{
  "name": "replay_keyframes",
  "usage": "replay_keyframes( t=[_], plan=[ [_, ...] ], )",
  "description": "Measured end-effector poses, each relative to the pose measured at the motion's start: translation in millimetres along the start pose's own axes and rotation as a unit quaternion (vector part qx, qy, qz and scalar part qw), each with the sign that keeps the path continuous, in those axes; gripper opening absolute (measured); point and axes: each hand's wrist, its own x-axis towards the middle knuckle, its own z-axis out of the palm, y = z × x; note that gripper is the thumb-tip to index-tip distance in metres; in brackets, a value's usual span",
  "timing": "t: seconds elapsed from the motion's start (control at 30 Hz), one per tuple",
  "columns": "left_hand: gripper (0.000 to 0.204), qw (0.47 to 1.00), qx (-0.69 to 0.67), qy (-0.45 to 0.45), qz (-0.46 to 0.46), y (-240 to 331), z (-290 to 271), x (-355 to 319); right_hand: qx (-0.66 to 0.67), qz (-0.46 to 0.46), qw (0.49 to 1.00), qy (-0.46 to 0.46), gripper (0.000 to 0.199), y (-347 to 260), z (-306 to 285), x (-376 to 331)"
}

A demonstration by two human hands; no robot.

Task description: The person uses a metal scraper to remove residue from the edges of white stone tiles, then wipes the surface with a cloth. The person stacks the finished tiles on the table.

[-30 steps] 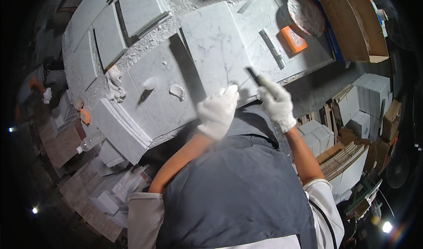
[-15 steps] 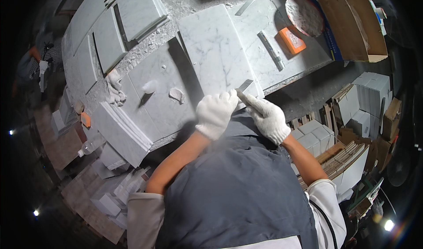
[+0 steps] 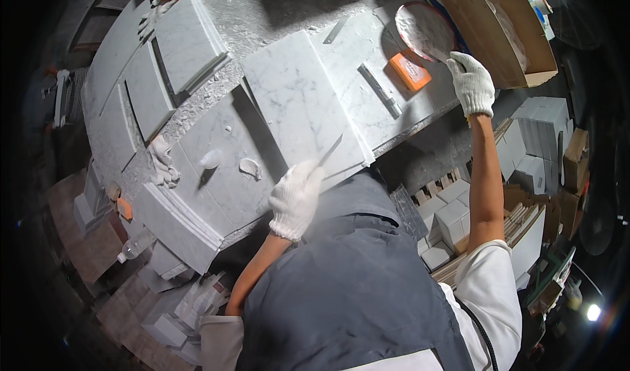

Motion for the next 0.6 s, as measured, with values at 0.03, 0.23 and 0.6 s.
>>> replay_keyframes(
  t=[0.03, 0.23, 0.6],
  plan=[
    [0.027, 1.000, -0.004, -0.011, -0.023, 0, 0, 0, -0.056, -0.030, 0.998, 0.010, 0.030, 3, 5, 5],
    [0.033, 0.983, -0.105, -0.061, -0.141, 6, -2, 1, -0.089, 0.001, 0.995, -0.038, 0.028, -2, 26, 15],
    [0.030, 0.788, -0.528, -0.230, -0.218, 19, 4, 16, 0.429, 0.088, 0.824, -0.360, 0.041, -121, 7, -163]
  ],
)
